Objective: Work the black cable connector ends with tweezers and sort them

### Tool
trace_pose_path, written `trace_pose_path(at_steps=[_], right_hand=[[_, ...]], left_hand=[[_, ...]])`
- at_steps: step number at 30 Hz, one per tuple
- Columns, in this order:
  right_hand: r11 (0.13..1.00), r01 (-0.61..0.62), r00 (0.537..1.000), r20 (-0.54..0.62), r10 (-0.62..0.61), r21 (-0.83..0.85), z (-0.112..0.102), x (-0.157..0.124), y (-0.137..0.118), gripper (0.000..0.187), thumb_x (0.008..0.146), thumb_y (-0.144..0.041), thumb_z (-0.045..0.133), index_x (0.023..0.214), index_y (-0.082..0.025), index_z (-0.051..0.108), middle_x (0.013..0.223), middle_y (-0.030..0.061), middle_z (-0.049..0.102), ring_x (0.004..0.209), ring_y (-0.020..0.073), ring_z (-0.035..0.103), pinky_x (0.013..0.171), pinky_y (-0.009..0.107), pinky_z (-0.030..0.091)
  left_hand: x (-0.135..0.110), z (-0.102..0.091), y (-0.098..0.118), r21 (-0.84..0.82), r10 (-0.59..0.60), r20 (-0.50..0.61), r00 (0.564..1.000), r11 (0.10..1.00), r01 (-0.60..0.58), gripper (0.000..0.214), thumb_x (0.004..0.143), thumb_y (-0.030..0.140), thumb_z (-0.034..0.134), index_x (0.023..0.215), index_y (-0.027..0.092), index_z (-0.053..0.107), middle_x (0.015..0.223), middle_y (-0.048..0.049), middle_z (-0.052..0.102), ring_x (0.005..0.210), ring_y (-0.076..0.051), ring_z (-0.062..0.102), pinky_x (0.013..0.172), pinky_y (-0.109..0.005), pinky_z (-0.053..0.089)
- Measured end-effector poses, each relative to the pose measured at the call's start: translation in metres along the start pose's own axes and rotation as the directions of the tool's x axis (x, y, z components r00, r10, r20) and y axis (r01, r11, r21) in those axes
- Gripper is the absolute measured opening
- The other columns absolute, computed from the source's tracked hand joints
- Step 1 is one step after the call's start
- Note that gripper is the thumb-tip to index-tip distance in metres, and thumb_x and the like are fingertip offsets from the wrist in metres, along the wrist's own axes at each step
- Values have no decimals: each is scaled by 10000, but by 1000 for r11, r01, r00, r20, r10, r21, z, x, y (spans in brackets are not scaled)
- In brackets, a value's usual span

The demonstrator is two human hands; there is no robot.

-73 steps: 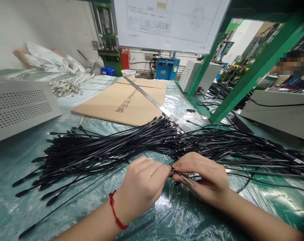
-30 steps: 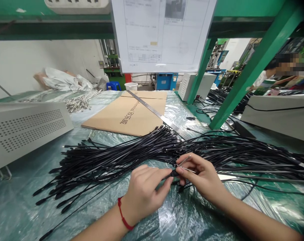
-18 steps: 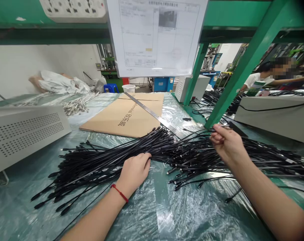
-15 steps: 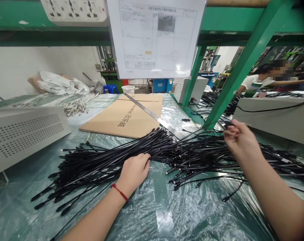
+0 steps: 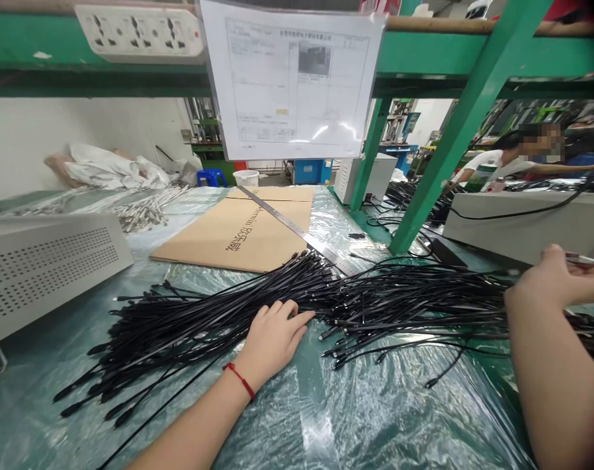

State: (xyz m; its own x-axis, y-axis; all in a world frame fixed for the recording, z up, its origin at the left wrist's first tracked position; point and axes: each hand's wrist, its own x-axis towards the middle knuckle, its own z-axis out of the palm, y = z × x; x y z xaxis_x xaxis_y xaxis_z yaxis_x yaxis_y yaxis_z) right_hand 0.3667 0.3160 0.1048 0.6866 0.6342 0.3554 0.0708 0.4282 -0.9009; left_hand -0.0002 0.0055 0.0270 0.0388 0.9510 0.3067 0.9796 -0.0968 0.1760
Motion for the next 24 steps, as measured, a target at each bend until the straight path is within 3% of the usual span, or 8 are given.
trace_pose_path(at_steps=[4,6,8,10,12,17,20,24], right_hand=[[1000,-10,997,-72,11,15,11,-25,-12,274,736,-82,769,666,-162,516,711,-2,584,610,59,487,516,226,340],[999,-24,996,88,20,42,15,-50,-20,294,668,-127,817,651,-173,528,633,-4,569,561,59,465,499,262,312],[996,-54,944,329,30,66,19,-79,-28,244,672,-221,840,719,-144,613,626,1,591,544,58,484,500,246,338],[992,-114,807,588,60,56,21,-109,-35,282,679,-306,852,790,-123,668,603,-7,598,502,51,477,487,223,357],[986,-168,617,782,94,15,21,-136,-41,365,660,-365,873,862,-123,690,597,-8,619,505,78,530,502,220,418],[969,-227,205,968,147,-99,15,-180,-53,444,736,-452,815,1002,-129,666,681,35,692,638,169,685,625,289,554],[969,-201,60,986,158,-144,9,-197,-59,393,776,-445,783,991,-136,672,658,21,677,604,146,658,623,282,553],[983,-118,-10,990,140,-141,0,-217,-66,285,778,-398,797,920,-169,705,726,2,660,637,110,611,601,232,517]], left_hand=[[4,6,6,-42,-11,-13,1000,999,11,227,1004,259,538,1189,303,662,1074,-37,599,995,-228,552,792,-370,412],[7,8,8,-72,-7,-16,1000,997,6,165,1002,256,543,1103,279,672,1076,-35,589,995,-227,546,807,-376,418],[8,9,9,-105,9,-19,1000,994,-11,117,1001,237,539,1019,239,655,1056,-37,588,991,-230,540,828,-387,425],[9,8,11,-141,42,-21,999,989,-45,117,1001,195,510,962,206,620,1023,-41,591,990,-229,536,854,-394,433],[9,5,11,-181,79,-25,997,980,-82,143,994,144,464,932,188,584,983,-45,590,958,-219,538,857,-384,446],[3,-11,4,-303,141,-50,989,941,-150,176,986,127,412,905,191,554,859,-25,579,763,-167,532,718,-306,473],[0,-19,-2,-379,155,-90,984,908,-178,195,1027,160,405,950,188,581,881,-34,592,799,-155,564,727,-277,494],[-5,-21,1,-443,156,-163,974,871,-213,162,1042,180,446,1000,187,603,889,-37,590,817,-147,576,742,-266,502]])
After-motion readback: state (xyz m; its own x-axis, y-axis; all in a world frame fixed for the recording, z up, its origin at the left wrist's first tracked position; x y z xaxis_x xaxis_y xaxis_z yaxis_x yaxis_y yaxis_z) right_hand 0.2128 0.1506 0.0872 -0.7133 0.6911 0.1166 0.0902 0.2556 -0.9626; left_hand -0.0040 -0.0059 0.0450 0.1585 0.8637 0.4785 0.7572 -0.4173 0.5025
